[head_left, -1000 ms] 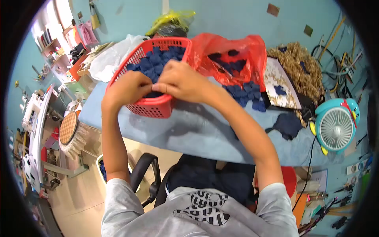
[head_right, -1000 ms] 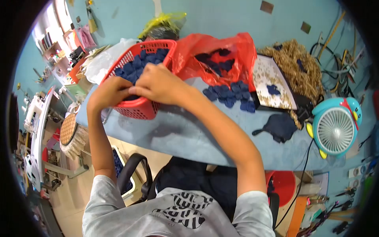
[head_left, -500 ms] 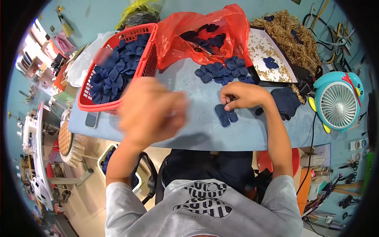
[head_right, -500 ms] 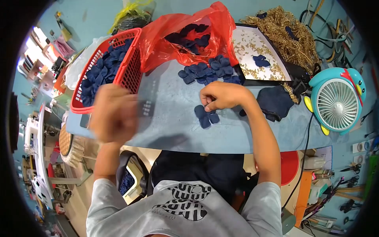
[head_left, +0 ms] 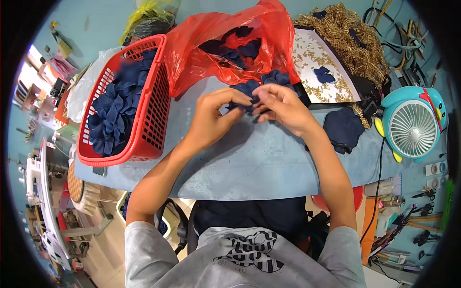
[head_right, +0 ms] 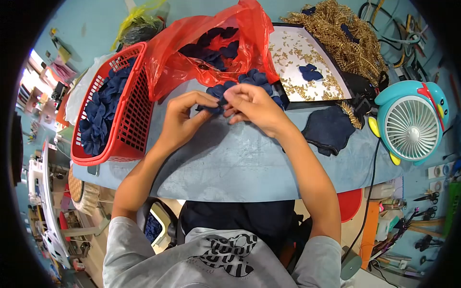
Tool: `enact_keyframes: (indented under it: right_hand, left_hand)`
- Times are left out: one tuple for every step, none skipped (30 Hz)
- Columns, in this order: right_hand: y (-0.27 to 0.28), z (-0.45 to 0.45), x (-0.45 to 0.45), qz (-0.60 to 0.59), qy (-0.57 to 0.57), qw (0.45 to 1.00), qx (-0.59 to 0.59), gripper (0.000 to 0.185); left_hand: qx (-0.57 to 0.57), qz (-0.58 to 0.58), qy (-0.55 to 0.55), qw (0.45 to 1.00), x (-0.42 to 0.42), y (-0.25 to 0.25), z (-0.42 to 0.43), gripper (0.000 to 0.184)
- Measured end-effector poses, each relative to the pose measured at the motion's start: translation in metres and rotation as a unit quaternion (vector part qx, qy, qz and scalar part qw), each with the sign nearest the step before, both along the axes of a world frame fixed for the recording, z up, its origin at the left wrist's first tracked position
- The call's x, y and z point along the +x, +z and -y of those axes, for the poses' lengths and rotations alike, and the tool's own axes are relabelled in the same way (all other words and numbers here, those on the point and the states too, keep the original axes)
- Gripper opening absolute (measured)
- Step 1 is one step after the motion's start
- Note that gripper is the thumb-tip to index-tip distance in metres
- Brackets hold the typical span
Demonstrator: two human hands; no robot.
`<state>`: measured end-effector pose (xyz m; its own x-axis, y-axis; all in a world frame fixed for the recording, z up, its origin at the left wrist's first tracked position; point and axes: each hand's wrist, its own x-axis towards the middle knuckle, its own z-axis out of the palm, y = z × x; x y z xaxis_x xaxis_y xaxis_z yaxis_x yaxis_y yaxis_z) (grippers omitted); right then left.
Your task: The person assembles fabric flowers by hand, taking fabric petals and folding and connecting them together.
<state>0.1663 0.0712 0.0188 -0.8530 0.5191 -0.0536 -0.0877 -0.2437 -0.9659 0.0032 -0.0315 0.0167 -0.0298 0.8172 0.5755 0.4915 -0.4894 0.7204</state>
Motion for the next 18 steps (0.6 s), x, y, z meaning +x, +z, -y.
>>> enact_keyframes:
  right_hand:
    - [0.000,0.000,0.000,-0.005,0.015,0.998,-0.066,0.026]
    - [-0.003,-0.004,0.002,-0.003,0.042,0.991,-0.125,0.030]
    - [-0.007,-0.004,0.001,-0.021,0.051,0.992,-0.114,0.029]
    - [-0.010,-0.002,0.000,-0.039,0.061,0.992,-0.104,0.028]
    - [-0.011,0.000,-0.001,-0.058,0.071,0.991,-0.093,0.027]
    - [-0.010,0.001,-0.002,-0.055,0.065,0.993,-0.081,0.023]
    - [-0.008,0.002,-0.003,-0.059,0.046,0.994,-0.081,0.022]
    - [-0.007,0.005,-0.003,-0.064,0.027,0.994,-0.080,0.021]
    - [-0.006,0.006,-0.003,-0.068,0.008,0.995,-0.079,0.021]
    - [-0.006,0.006,-0.002,-0.064,0.018,0.995,-0.072,0.021]
    - [-0.005,0.005,0.000,-0.059,0.028,0.996,-0.064,0.021]
    - [-0.004,0.005,0.000,-0.056,0.039,0.996,-0.056,0.021]
    - [-0.003,0.003,0.002,-0.042,0.054,0.997,-0.044,0.021]
    - [-0.002,0.002,0.004,-0.029,0.069,0.997,-0.033,0.021]
    - [-0.001,0.000,0.006,-0.017,0.083,0.996,-0.023,0.021]
    - [-0.003,0.000,0.006,-0.019,0.071,0.997,-0.016,0.020]
    - [0.000,0.001,0.007,-0.006,0.080,0.996,0.026,0.020]
    - [0.007,0.002,0.009,0.008,0.090,0.994,0.069,0.019]
  left_hand:
    - [0.034,-0.033,0.000,0.999,-0.002,0.001,-0.001,0.020]
    - [0.069,-0.067,0.000,0.995,-0.006,0.000,-0.002,0.022]
    - [0.103,-0.101,0.000,0.990,-0.007,0.001,-0.001,0.023]
    - [0.103,-0.113,0.007,0.988,-0.007,0.002,0.000,0.024]
    - [0.102,-0.126,0.013,0.987,-0.005,0.005,0.001,0.025]
    - [0.102,-0.139,0.019,0.985,-0.004,0.007,0.003,0.026]
    - [0.091,-0.132,0.011,0.987,-0.003,0.008,0.004,0.026]
    - [0.081,-0.125,0.003,0.989,-0.002,0.009,0.005,0.026]
    - [0.071,-0.118,-0.006,0.991,0.000,0.009,0.005,0.027]
    - [0.052,-0.080,-0.034,0.995,0.000,0.007,0.005,0.026]
    - [0.035,-0.042,-0.063,0.997,0.000,0.004,0.004,0.026]
    - [0.017,-0.005,-0.090,0.996,-0.001,0.002,0.002,0.026]
    - [0.017,-0.002,-0.101,0.995,-0.003,0.002,0.001,0.026]
    - [0.015,0.001,-0.112,0.994,-0.005,0.002,0.001,0.026]
    - [0.012,0.002,-0.123,0.992,-0.008,0.002,0.000,0.025]
    - [0.005,0.010,-0.131,0.991,-0.010,0.002,-0.001,0.025]
    - [-0.002,0.019,-0.138,0.990,-0.012,0.002,-0.002,0.024]
    - [-0.009,0.029,-0.146,0.989,-0.014,0.002,-0.003,0.024]
